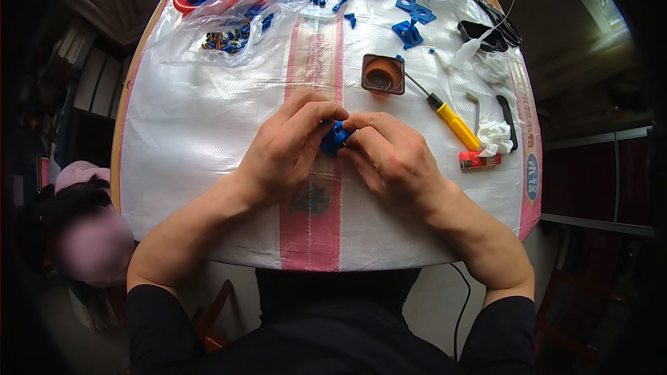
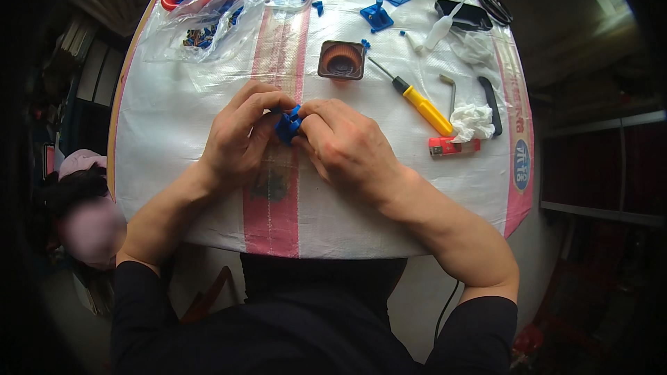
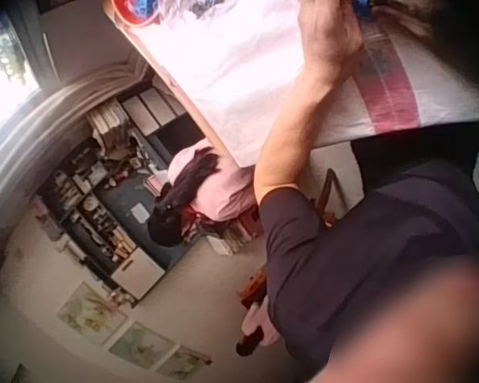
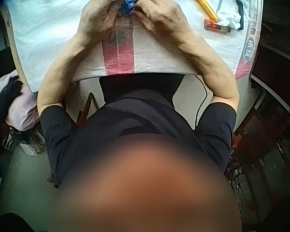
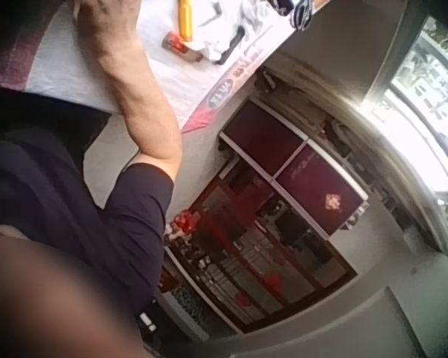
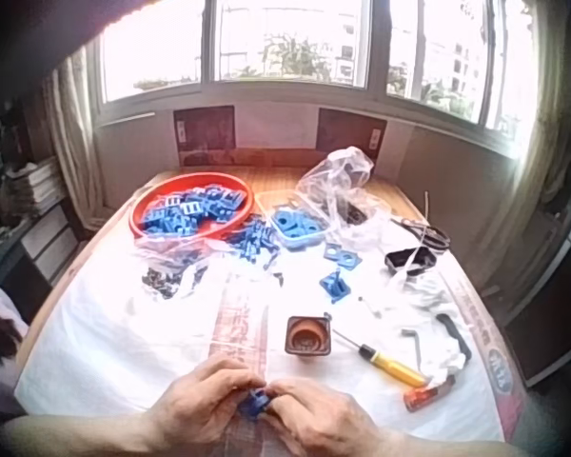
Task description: Manually assemble plastic and metal spring components into a larger unit, then secure with a screwdriver.
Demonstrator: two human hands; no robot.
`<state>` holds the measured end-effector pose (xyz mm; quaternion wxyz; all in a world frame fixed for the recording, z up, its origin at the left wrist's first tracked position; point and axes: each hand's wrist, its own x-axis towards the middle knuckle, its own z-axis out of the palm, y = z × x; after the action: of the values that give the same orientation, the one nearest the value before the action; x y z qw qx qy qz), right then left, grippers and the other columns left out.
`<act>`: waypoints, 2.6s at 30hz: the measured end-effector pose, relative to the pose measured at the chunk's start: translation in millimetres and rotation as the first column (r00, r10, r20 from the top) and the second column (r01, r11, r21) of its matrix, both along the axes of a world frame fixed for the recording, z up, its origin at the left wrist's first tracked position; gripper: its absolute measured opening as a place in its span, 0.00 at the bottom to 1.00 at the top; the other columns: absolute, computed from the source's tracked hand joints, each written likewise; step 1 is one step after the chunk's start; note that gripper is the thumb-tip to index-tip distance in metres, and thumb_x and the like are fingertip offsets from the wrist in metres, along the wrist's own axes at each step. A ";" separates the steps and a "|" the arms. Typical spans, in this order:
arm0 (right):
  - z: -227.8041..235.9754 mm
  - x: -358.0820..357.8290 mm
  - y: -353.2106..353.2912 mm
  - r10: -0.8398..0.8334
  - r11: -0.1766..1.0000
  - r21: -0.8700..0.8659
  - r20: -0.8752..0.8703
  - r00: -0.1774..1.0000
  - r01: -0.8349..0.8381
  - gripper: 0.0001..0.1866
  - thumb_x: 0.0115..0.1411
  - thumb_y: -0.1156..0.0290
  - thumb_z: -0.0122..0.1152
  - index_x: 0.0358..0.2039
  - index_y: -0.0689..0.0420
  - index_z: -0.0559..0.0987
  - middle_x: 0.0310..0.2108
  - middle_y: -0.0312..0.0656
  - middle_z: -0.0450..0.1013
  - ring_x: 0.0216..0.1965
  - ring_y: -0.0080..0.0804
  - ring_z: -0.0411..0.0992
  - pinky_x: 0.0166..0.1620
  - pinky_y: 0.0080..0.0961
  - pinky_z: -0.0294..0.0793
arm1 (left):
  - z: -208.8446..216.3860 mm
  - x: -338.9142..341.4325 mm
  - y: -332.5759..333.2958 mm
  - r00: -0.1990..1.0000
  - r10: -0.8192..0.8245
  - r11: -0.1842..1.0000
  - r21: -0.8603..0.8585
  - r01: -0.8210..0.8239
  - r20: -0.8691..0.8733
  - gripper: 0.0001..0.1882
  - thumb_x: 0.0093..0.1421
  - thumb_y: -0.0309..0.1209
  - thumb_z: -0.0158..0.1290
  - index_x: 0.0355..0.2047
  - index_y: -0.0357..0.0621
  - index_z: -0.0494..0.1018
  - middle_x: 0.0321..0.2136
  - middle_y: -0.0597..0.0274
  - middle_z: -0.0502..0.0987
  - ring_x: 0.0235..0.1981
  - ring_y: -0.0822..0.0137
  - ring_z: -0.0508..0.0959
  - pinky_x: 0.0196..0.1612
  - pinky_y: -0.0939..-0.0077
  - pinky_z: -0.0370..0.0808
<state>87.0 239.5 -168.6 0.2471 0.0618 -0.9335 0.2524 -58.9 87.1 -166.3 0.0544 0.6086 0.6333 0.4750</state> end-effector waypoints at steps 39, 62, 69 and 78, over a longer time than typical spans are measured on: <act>-0.5 -1.4 3.8 0.044 0.999 -0.001 0.005 0.999 -0.044 0.10 0.55 0.80 0.61 0.39 0.67 0.76 0.44 0.53 0.75 0.45 0.48 0.76 0.49 0.36 0.77 | -0.7 -6.3 2.8 0.973 -0.020 0.997 0.073 0.038 -0.230 0.16 0.52 0.17 0.58 0.42 0.38 0.74 0.33 0.53 0.77 0.35 0.52 0.79 0.39 0.62 0.77; -0.7 -1.3 2.9 0.067 0.998 -0.005 0.013 0.998 -0.067 0.10 0.58 0.79 0.61 0.40 0.68 0.75 0.46 0.53 0.73 0.48 0.47 0.74 0.52 0.37 0.75 | -5.1 -9.8 1.2 0.991 -0.046 0.995 0.081 0.056 -0.127 0.14 0.53 0.12 0.59 0.39 0.36 0.74 0.37 0.52 0.79 0.38 0.53 0.81 0.41 0.65 0.79; -1.7 -1.6 4.5 0.063 0.998 0.014 0.033 0.997 -0.064 0.10 0.59 0.80 0.59 0.41 0.68 0.74 0.46 0.54 0.73 0.48 0.48 0.74 0.52 0.37 0.75 | 2.1 -11.9 5.1 0.988 -0.054 0.998 -0.026 0.051 -0.147 0.14 0.54 0.12 0.58 0.39 0.38 0.74 0.38 0.52 0.78 0.39 0.53 0.81 0.42 0.67 0.79; 3.2 -2.2 5.5 0.091 0.995 -0.041 0.060 0.994 -0.089 0.10 0.59 0.79 0.61 0.40 0.67 0.74 0.46 0.52 0.73 0.48 0.49 0.74 0.52 0.38 0.75 | -2.9 -17.2 -2.3 0.996 -0.055 0.998 -0.047 0.052 -0.071 0.15 0.50 0.12 0.60 0.37 0.38 0.75 0.37 0.54 0.79 0.39 0.55 0.82 0.43 0.67 0.80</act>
<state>84.8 245.1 -165.4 0.2079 0.0913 -0.9320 0.2827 -76.1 84.8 -169.2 0.0579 0.6408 0.6286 0.4368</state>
